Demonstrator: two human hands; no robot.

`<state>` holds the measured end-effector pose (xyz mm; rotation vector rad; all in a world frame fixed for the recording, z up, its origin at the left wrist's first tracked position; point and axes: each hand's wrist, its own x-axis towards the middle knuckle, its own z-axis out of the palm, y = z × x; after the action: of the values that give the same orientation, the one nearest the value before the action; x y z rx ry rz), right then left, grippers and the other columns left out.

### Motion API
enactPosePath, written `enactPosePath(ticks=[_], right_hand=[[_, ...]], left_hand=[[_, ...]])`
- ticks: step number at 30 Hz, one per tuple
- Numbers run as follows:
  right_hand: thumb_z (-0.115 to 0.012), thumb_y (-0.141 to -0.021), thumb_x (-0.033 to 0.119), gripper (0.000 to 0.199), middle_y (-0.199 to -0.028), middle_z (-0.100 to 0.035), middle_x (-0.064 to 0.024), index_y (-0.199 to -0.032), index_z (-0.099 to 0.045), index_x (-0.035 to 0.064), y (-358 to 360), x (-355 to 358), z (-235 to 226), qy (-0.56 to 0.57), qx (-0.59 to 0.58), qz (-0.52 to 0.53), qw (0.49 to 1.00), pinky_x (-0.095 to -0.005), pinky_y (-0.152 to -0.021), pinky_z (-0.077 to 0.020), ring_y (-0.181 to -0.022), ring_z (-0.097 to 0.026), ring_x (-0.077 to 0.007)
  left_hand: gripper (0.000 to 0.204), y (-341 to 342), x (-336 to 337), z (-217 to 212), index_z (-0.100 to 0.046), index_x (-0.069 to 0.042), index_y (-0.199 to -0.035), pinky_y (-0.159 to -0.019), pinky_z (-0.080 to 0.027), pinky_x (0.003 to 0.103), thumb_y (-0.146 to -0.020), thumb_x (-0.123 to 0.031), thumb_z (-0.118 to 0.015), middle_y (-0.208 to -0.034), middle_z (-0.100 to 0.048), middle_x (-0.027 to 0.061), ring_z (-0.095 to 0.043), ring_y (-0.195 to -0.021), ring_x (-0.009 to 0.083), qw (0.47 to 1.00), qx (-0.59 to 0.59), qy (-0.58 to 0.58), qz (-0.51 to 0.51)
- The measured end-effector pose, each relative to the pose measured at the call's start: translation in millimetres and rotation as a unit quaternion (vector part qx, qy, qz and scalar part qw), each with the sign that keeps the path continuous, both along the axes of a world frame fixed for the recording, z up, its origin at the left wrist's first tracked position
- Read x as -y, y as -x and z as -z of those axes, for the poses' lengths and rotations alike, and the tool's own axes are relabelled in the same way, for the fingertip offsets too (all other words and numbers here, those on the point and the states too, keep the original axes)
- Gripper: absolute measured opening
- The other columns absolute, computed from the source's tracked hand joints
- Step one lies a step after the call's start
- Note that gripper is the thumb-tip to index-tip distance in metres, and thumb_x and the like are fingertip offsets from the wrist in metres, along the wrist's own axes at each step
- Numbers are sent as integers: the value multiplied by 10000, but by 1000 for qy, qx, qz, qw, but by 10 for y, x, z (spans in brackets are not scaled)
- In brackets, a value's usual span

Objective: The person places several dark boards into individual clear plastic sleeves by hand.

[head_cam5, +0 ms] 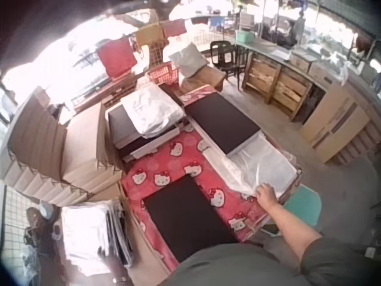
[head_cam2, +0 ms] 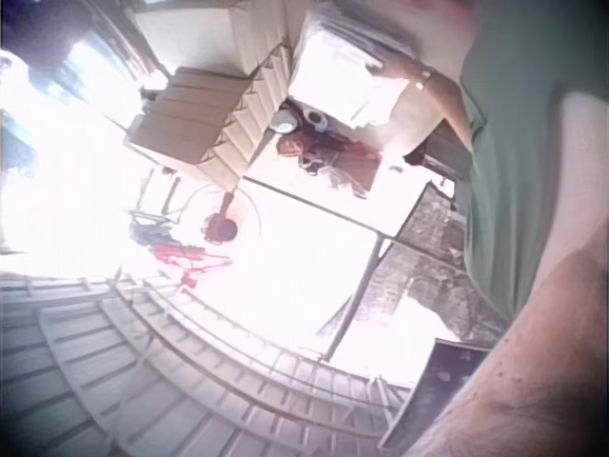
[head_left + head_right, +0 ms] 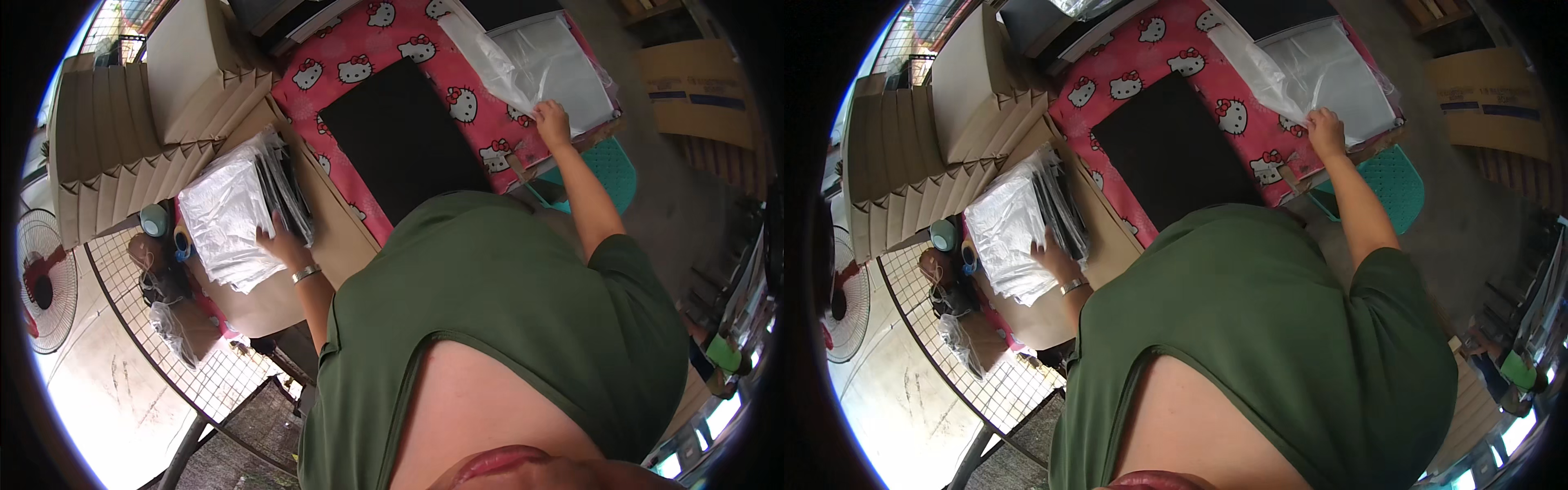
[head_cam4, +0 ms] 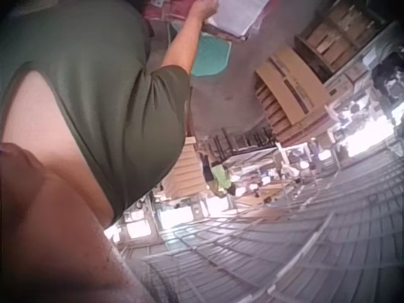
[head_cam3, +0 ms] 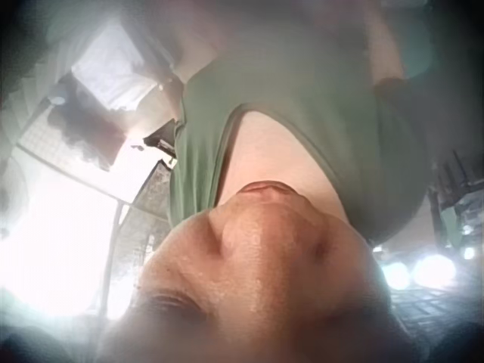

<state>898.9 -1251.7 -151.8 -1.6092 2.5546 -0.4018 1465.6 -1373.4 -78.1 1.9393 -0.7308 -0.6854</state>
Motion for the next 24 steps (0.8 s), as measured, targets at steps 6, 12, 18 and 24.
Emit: enactPosePath(ticks=[6, 12, 18, 24], right_hand=[[-585, -787, 218, 147, -777, -602, -92, -821, -610, 77, -172, 335, -556, 0, 33, -230, 973, -423, -712, -431, -811, -563, -288], [-513, -868, 209, 183, -784, -606, -124, -838, -589, 46, -1134, 551, -1245, -96, 302, -319, 893, -363, -672, -451, -720, -572, -288], [-532, -900, 235, 176, -865, -575, 6, -922, -560, 63, -1233, 888, -1565, 18, 683, -142, 717, -236, -667, -447, -767, -532, -79], [-641, -830, 167, 280, -926, -555, -28, -1087, -570, 79, -1478, 930, -1741, 3, 605, -239, 760, -203, -730, -428, -845, -519, -70]], left_hand=[[370, 1453, -87, -464, -552, -47, -1101, -928, -390, 332, -774, -164, -681, -1112, -570, 91, -522, -1067, 233, 862, 43, -4, 505], [514, 2279, -230, -614, -502, -41, -1170, -1008, -343, 378, -708, -129, -708, -1190, -543, 118, -429, -1210, 274, 691, 2, 147, 708], [121, 2293, -8, -706, -565, -37, -819, -622, -428, 210, -864, -145, -597, -716, -585, 9, -540, -653, 67, 721, -331, -63, 606], [169, 1835, 79, -874, -481, -50, -715, -778, -418, 244, -830, -66, -604, -879, -580, 57, -546, -841, 101, 783, -353, 3, 511]])
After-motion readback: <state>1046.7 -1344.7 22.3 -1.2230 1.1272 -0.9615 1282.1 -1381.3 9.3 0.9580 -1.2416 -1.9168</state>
